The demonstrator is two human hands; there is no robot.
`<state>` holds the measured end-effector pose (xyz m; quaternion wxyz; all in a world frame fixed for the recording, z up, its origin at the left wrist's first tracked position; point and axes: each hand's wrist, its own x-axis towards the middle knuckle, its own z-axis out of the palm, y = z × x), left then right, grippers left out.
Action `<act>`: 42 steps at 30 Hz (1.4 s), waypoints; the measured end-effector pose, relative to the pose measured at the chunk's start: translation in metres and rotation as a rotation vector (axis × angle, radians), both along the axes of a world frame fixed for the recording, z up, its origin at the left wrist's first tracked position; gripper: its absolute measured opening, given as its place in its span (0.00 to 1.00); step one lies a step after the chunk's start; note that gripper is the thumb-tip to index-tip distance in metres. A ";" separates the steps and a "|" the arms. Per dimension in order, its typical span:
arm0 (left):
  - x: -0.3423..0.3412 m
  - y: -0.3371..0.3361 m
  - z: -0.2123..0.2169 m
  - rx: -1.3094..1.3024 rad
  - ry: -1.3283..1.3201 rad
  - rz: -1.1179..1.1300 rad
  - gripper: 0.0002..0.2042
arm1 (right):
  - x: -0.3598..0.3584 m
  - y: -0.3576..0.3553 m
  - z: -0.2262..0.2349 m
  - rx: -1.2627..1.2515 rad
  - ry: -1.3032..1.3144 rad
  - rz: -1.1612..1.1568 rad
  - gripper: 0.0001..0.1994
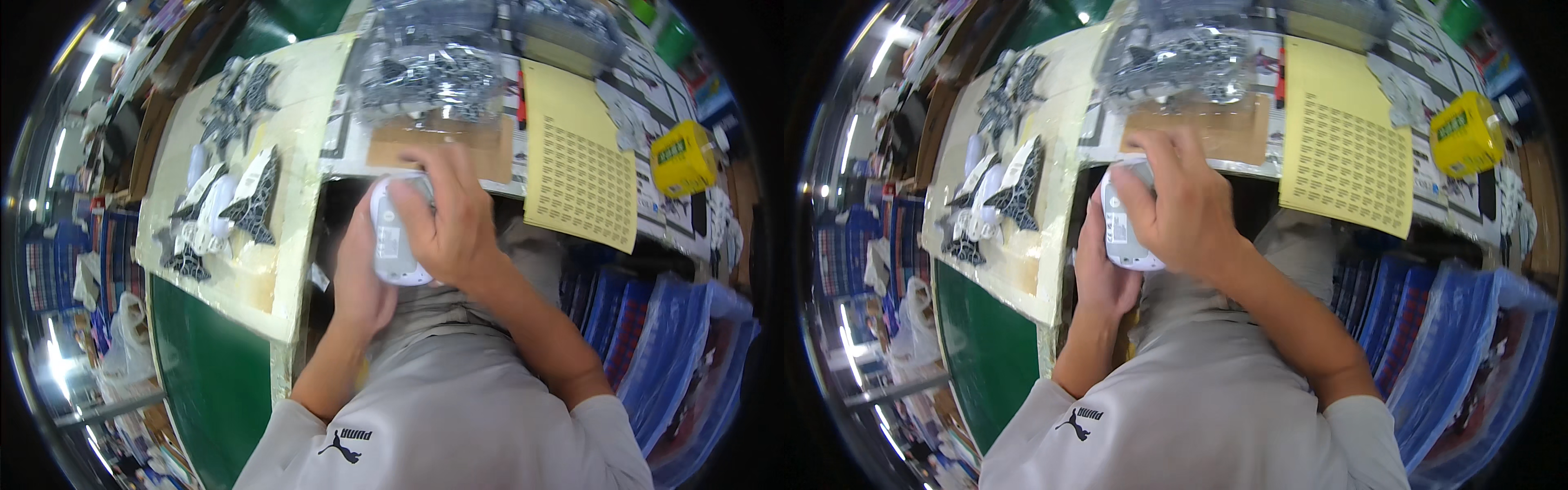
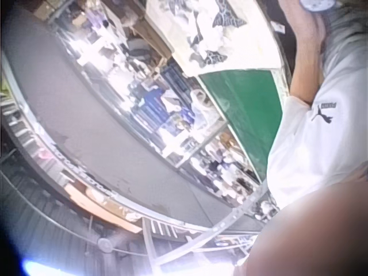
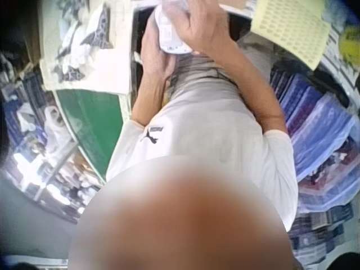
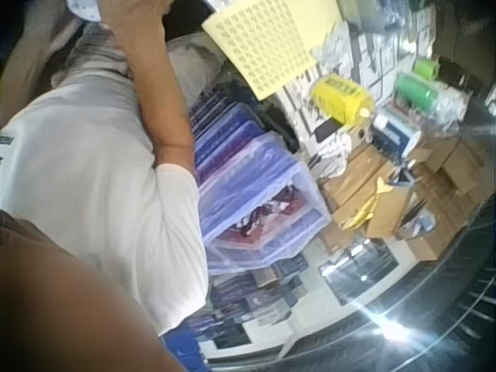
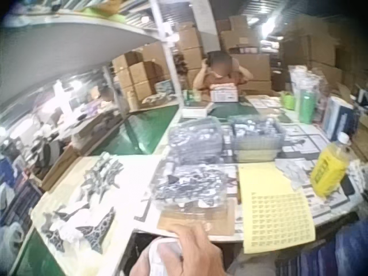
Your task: The person assembles small shark-shaped toys by attaching patterned fins to white bodies, wiping each unit with a cloth, and placing them into clear plastic packaging. The person repeats this process for multiple units, handling them one at a time.
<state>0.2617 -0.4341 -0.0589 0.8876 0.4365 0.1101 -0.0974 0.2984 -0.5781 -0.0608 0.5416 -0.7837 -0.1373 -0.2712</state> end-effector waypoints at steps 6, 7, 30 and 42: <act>0.002 0.006 0.006 0.252 -0.042 -0.126 0.29 | 0.029 -0.021 -0.010 0.566 0.621 0.488 0.17; 0.005 0.013 0.004 0.294 -0.152 -0.148 0.28 | 0.028 -0.023 -0.011 0.702 0.657 0.546 0.18; 0.017 0.013 -0.018 -0.420 -0.072 -0.100 0.28 | -0.012 -0.018 -0.033 0.523 0.419 0.269 0.18; 0.002 0.009 -0.026 -0.507 0.102 -0.255 0.33 | -0.020 -0.074 0.038 0.233 0.467 0.165 0.12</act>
